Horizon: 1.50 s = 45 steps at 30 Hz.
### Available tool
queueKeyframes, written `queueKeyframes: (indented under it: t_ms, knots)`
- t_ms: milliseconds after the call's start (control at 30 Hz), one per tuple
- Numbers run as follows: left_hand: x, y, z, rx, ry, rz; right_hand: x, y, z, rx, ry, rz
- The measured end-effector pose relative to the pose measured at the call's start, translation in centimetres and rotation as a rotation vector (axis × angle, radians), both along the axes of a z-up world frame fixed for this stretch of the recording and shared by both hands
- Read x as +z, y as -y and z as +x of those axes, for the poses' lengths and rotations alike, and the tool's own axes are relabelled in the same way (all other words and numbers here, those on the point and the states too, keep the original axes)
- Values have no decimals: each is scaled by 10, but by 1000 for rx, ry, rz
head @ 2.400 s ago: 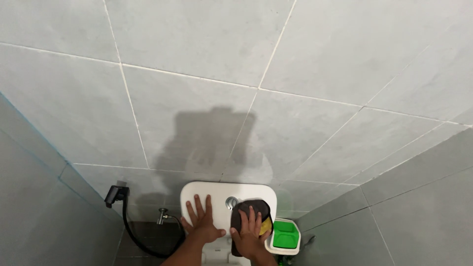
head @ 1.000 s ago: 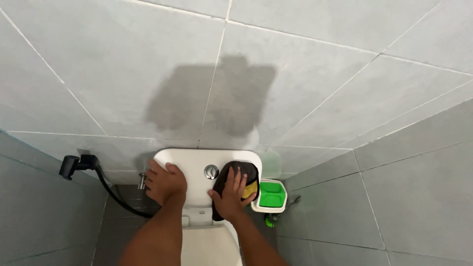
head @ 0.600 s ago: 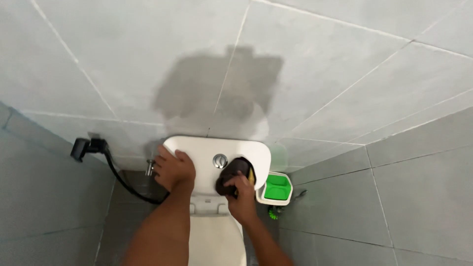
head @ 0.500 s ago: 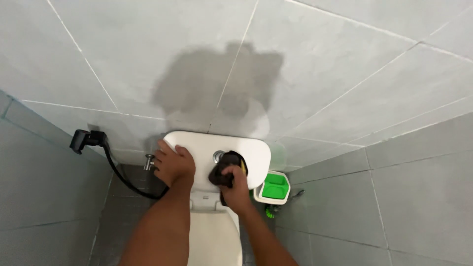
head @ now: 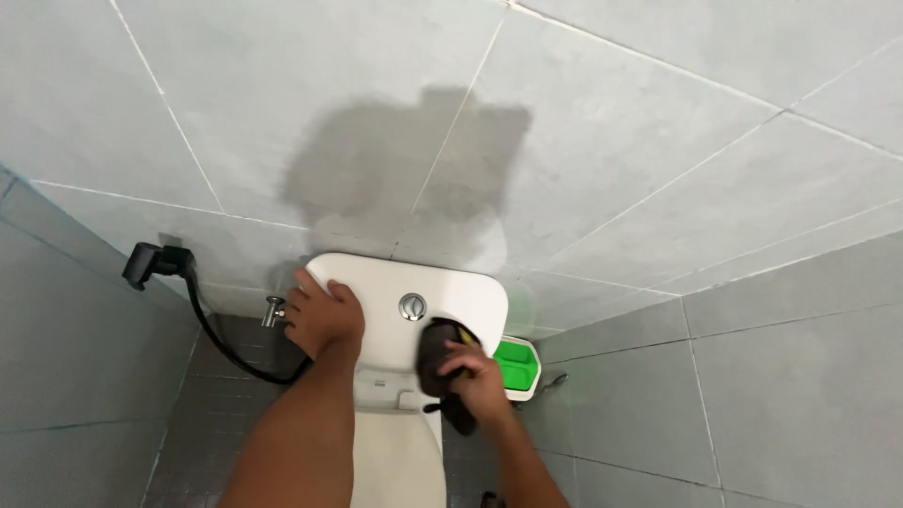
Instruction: The recorder cleans the exterior surfaces of a toilet using a cloth.
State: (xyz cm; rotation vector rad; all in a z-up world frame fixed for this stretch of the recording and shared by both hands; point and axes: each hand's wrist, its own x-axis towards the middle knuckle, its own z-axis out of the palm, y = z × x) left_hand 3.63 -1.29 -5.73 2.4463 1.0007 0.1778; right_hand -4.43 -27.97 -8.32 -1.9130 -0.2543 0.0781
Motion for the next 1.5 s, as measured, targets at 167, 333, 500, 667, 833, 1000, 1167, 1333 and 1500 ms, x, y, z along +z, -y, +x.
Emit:
queueKeyframes:
  t_ms: [167,333,500,667,833,1000,1167,1333,1500]
  knots:
    - [5,-1,-1,-2,-7,-14,12,15,17,-367,-304,93]
    - [5,1,-1,0,-25,-18,-3,-1,26,-353,-272,265]
    - [-2,2,0,15,2,38,50,-45,26,-460,-16,-164]
    - [7,1,0,21,-2,18,51,-60,31,-435,-4,-443]
    - [8,1,1,17,-11,7,61,-70,38,-240,260,-549]
    - [12,2,-1,25,-8,2,46,-66,38,-42,201,-449]
    - [3,2,1,27,19,28,57,-63,13,-39,161,-555]
    - [6,2,1,29,12,13,66,-69,18,-45,131,-526]
    - [3,4,0,42,4,28,50,-68,46,-167,152,-600]
